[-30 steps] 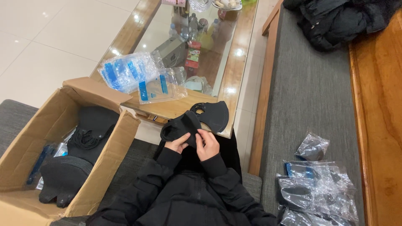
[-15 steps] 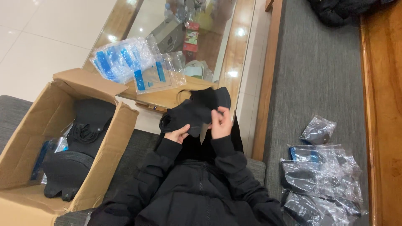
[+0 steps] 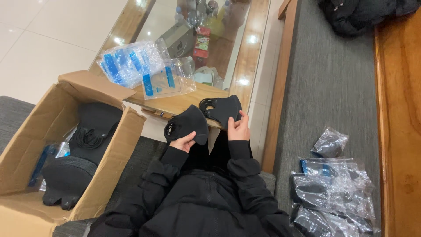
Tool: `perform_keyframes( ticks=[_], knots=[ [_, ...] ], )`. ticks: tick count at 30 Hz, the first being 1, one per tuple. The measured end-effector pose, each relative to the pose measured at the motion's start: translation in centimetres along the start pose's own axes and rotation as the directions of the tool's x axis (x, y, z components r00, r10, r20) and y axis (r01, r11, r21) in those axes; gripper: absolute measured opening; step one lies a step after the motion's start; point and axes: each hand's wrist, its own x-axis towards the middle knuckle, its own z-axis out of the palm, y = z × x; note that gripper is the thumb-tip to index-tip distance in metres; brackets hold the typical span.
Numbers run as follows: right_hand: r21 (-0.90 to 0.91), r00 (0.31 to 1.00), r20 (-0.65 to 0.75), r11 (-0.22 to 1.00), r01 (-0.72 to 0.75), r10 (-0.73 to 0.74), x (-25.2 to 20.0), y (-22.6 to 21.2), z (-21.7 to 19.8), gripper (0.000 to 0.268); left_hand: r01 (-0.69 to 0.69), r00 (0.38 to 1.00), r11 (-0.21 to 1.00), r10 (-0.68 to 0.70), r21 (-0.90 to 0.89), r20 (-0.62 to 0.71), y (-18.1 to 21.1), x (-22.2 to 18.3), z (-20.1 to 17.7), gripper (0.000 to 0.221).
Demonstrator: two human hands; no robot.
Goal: Packaging individual black fabric masks into plastic zip-lock bags
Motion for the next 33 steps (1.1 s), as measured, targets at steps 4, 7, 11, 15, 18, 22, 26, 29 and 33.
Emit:
perform_keyframes(
  ticks=[4,7,11,15,18,22,26,29,33],
  knots=[
    [-0.122,0.995,0.065,0.989,0.080,-0.073,-1.6,-2.3,-1.5,0.049,0.135,0.990,0.987,-0.131,-0.083,0.051,0.4,0.0,-0.3,0.012],
    [-0.176,0.990,0.092,0.977,0.119,-0.104,-0.9,-0.4,-0.8,0.047,0.129,0.989,0.989,-0.123,-0.073,0.076,0.6,-0.8,0.2,0.013],
    [-0.220,0.992,0.050,0.968,0.121,-0.113,0.0,1.5,0.3,0.044,-0.012,0.993,1.000,0.009,0.026,0.118,0.2,2.0,-0.1,0.031],
    [-0.231,0.989,0.019,0.962,0.147,-0.147,0.0,2.2,0.7,0.044,0.019,0.988,0.999,-0.024,0.034,0.154,1.1,2.0,0.6,0.050],
    [-0.199,0.986,0.015,0.966,0.166,-0.166,-1.1,1.0,0.4,0.045,-0.048,0.991,0.996,0.038,0.074,0.127,0.2,3.7,0.0,0.057],
    [-0.111,0.937,-0.026,0.932,0.344,-0.349,-2.8,-0.1,0.6,0.038,-0.047,0.993,0.993,0.034,0.109,0.115,-1.8,6.8,-2.5,0.063],
    [0.036,0.841,-0.048,0.840,0.541,-0.539,-4.4,-2.2,1.2,0.042,-0.033,0.995,0.984,0.015,0.174,0.102,-1.6,5.8,-2.1,0.079],
    [0.036,0.782,-0.029,0.781,0.623,-0.622,-4.7,-3.6,1.3,0.049,-0.089,0.990,0.972,0.063,0.218,0.122,-2.4,5.7,-2.5,0.079],
    [0.057,0.783,0.009,0.782,0.621,-0.622,-4.7,-3.0,1.9,0.047,-0.082,0.993,0.969,0.059,0.231,0.106,-2.5,5.5,-2.8,0.083]
  ],
)
